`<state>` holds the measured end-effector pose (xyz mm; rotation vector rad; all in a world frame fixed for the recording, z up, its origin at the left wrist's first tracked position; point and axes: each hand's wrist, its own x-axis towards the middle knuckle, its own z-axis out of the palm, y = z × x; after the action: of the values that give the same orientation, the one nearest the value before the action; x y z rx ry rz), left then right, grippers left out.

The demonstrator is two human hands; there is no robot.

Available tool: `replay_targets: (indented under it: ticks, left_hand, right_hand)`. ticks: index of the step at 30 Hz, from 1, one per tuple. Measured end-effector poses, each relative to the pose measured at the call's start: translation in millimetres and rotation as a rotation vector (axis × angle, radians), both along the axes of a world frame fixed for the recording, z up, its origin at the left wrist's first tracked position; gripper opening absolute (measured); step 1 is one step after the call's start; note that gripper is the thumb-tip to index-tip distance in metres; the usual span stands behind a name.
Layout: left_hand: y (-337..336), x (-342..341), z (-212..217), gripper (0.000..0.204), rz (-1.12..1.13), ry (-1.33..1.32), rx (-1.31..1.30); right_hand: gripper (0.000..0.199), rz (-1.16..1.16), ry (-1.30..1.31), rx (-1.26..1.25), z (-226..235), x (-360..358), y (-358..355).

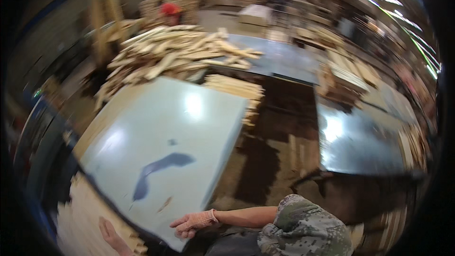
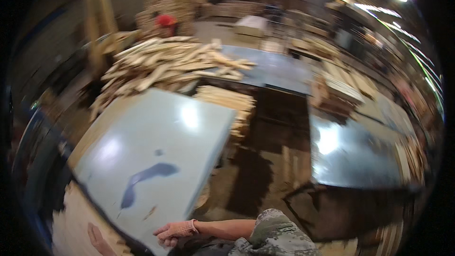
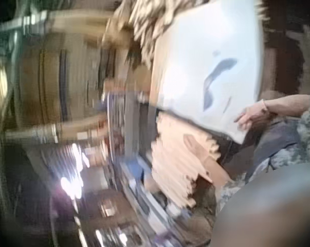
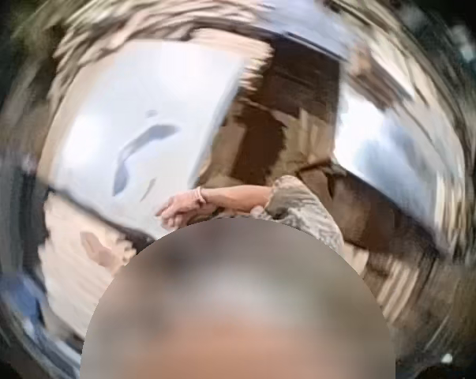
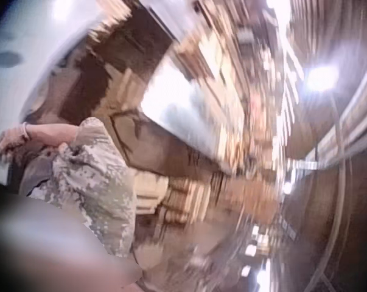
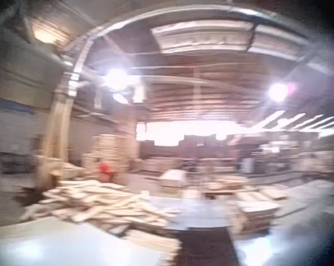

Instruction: The person picks up stacks of light-colored wooden planks from a metal table and places them onto a conveyor belt. The person repeatedly gathers planks, aligns them, and moves them to the conveyor for processing.

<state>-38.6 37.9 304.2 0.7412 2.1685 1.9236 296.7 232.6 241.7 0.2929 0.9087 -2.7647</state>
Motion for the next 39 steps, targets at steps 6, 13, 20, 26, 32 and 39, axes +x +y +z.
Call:
replay_targets:
  ticks: [6, 13, 20, 26, 32, 39]
  left_hand:
    - [209.3, 237.9, -55.6, 0.042, -0.964, -0.456, 0.092]
    - [248.7, 520.8, 13.5, 0.042, -1.577, -0.239, -0.649]
    - [262.7, 589.1, 6.6, 0.043, -1.783, -0.024, -0.813]
    - [243.0, 600.6, 12.0, 0.047, -1.678, -0.465, -0.923]
    - [241.2, 598.9, -57.0, 0.053, -1.911, -0.115, -1.057]
    - [162.3, 642.3, -65.3, 0.051, -2.251, 0.019, -1.031]
  right_hand:
    - [0.060, -0.255, -0.750, 0.962, -105.4, 273.8, 53.0]
    - [0.064, -0.761, -1.480, 0.431, -200.4, 545.2, -62.0]
    - [0.061, -0.924, -1.716, 0.228, -239.8, 587.3, -217.9]
    - [0.058, -0.909, -1.499, -0.008, -259.4, 518.1, -272.6]
    - [0.050, -0.947, -1.540, 0.483, -313.3, 463.1, -329.8]
    - [0.052, -1.609, -1.645, -0.176, -257.4, 398.9, -447.8]
